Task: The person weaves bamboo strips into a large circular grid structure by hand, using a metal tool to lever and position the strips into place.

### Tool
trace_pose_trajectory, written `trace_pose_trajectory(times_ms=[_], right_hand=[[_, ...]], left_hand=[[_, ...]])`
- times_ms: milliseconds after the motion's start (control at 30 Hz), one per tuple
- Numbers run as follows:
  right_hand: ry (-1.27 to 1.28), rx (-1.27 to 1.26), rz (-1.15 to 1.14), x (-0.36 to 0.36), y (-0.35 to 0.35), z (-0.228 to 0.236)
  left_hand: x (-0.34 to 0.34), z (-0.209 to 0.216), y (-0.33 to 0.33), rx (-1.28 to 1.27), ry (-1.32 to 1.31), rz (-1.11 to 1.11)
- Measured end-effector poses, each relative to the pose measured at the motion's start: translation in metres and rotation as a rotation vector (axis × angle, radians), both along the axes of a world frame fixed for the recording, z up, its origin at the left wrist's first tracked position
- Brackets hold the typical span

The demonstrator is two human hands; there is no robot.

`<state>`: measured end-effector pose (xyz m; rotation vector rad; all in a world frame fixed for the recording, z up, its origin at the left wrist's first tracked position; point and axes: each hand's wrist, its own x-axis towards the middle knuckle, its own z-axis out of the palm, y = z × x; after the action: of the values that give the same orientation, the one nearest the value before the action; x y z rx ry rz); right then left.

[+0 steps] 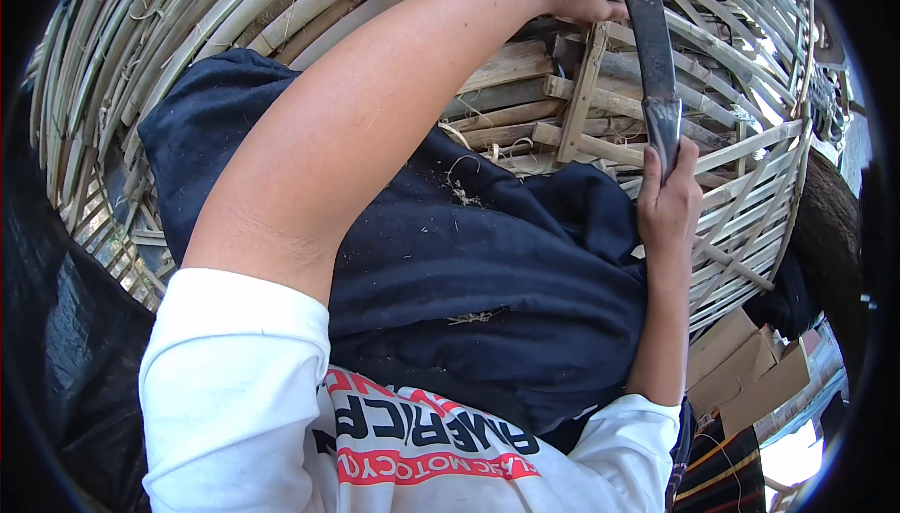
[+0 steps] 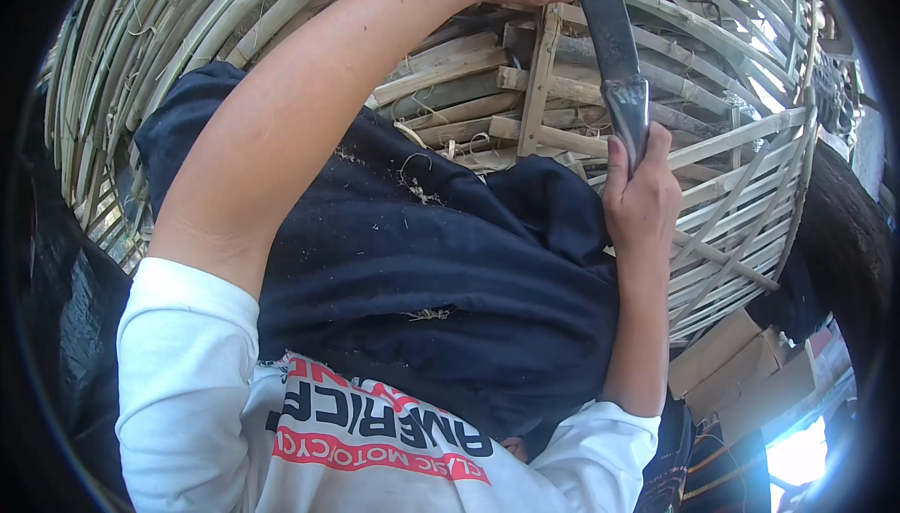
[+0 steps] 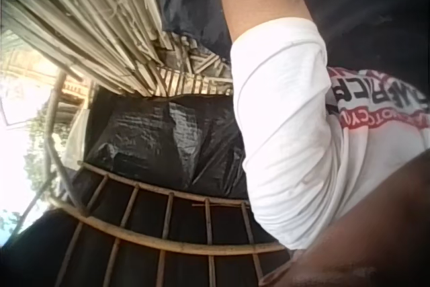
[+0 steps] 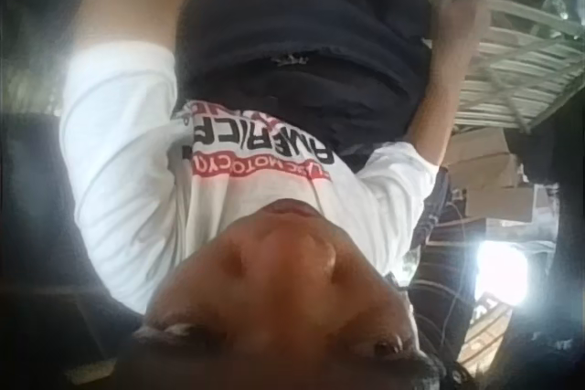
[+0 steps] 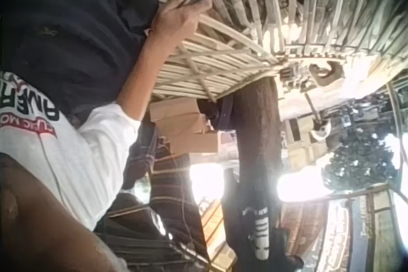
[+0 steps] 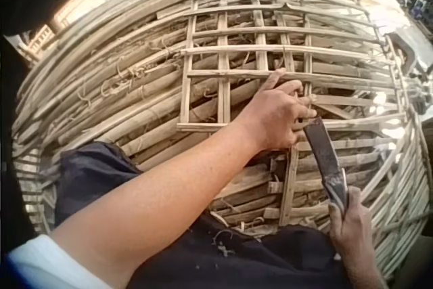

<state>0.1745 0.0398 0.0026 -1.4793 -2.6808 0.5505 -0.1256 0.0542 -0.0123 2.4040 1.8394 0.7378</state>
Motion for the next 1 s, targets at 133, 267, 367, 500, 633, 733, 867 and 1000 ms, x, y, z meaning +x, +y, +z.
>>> trace_pose_trajectory(times_ms=[133,267,367,500,633,733,867,1000], right_hand=[[0.295,0.001,-0.057,0.015,-0.016,0.006],[0.143,0.006,0.022,0.006,-0.023,0.008],[0.270,-0.049,-0.106,0.000,-0.019,0.028],[0.351,-0.175,-0.248,-0.002,-0.021,0.040],[0.455,-0.213,-0.332,0.009,-0.035,0.047],[0.590,-0.386,-0.441,-0.004,-0.047,0.063],[0.872,-0.537,-0.560,-0.025,-0.058,0.065],[0.949,-0.515,-0.543,-0.046,-0.042,0.051]], left_hand=[[0.015,-0.009,0.000,0.024,-0.090,-0.008],[0.015,-0.014,-0.003,0.189,-0.122,-0.020],[0.011,-0.013,0.004,0.141,-0.125,-0.016],[0.008,-0.006,-0.003,0.131,-0.097,-0.034],[0.018,-0.015,0.005,0.120,0.122,0.037],[0.008,-0.006,0.000,0.068,0.149,-0.004],[0.007,0.014,-0.016,0.198,0.049,-0.063],[0.008,0.046,-0.070,0.161,0.075,0.179]])
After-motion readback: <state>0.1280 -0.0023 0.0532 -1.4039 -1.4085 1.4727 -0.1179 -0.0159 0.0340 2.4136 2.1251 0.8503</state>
